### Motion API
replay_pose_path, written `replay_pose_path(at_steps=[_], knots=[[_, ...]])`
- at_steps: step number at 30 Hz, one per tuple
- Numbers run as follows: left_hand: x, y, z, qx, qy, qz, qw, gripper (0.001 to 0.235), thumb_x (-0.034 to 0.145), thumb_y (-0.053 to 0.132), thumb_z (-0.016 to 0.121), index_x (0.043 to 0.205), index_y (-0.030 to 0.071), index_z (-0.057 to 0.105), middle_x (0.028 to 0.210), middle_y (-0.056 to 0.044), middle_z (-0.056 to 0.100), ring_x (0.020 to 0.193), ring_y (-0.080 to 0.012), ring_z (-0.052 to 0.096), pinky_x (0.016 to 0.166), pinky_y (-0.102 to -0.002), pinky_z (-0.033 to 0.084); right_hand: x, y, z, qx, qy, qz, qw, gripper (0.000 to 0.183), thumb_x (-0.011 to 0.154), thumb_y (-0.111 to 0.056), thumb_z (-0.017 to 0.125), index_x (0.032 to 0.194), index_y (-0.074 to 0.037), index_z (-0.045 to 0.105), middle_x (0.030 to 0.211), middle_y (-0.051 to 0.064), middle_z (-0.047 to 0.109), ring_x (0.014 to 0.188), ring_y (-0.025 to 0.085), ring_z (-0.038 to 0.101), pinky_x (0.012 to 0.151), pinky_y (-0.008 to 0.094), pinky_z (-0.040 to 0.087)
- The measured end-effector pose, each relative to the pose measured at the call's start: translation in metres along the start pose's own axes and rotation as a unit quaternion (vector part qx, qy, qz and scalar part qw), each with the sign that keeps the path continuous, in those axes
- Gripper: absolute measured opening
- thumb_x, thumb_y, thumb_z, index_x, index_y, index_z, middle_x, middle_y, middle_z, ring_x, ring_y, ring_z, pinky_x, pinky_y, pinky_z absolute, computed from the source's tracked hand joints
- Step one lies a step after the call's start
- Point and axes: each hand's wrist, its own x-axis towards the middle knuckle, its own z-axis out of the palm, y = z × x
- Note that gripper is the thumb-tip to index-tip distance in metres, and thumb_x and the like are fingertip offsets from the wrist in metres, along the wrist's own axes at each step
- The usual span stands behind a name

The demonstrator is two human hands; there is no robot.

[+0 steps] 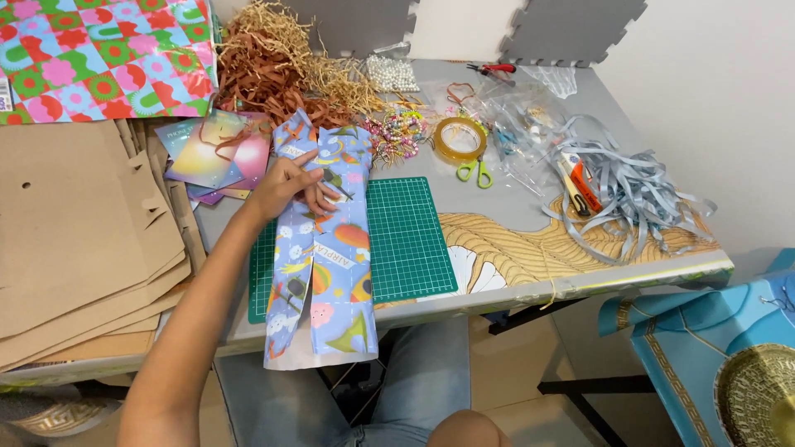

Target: The person wraps a small cardboard box in white paper and a blue patterned paper, using scissors to cut tape and securing the paper around the box on a workbench.

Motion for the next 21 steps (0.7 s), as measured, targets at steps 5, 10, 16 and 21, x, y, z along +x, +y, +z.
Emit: replay_pose_path(at_steps=[5, 10, 16, 21], knots=[[0.007, 0.032, -0.009, 0.000, -0.048, -0.112, 0.993, 0.064, 0.104, 0.035, 0.058, 0.053, 0.000, 0.074, 0.064, -0.017, 0.077, 0.098, -0.0284, 0.081, 0.098, -0.035, 0.032, 0.027, 0.008, -0.038, -0.023, 0.013, -0.034, 0.999, 0.023, 0.112, -0.036, 0.061, 0.101, -0.018, 0.051, 0.091, 0.008, 0.066, 0.080, 0.030, 0.054, 0.078, 0.061, 0.049], [0.054, 0.108, -0.014, 0.189, -0.148, -0.226, 0.944, 0.044, 0.092, 0.045, 0.064, 0.074, 0.012, 0.088, 0.088, -0.014, 0.084, 0.098, -0.0392, 0.076, 0.114, -0.051, 0.040, 0.102, 0.069, -0.202, -0.537, 0.177, 0.079, 0.821, 0.032, 0.110, -0.032, 0.045, 0.096, -0.008, 0.063, 0.099, 0.014, 0.065, 0.109, 0.031, 0.062, 0.106, 0.044, 0.043], [0.239, -0.060, 0.077, 0.538, -0.097, -0.105, 0.831, 0.027, 0.080, 0.046, 0.064, 0.088, 0.029, 0.084, 0.085, -0.007, 0.079, 0.091, -0.0361, 0.076, 0.088, -0.053, 0.058, 0.090, 0.140, -0.345, -0.792, 0.175, 0.194, 0.551, 0.034, 0.098, -0.040, 0.067, 0.089, -0.008, 0.062, 0.098, 0.020, 0.060, 0.099, 0.044, 0.065, 0.085, 0.055, 0.052], [0.320, -0.141, 0.220, 0.606, -0.093, -0.025, 0.790, 0.023, 0.082, 0.012, 0.073, 0.104, 0.015, 0.078, 0.102, -0.007, 0.077, 0.100, -0.0312, 0.074, 0.080, -0.058, 0.057, 0.069, 0.146, -0.365, -0.808, 0.154, 0.285, 0.492, 0.036, 0.077, -0.037, 0.080, 0.084, -0.007, 0.062, 0.101, 0.018, 0.064, 0.103, 0.043, 0.066, 0.088, 0.053, 0.054]])
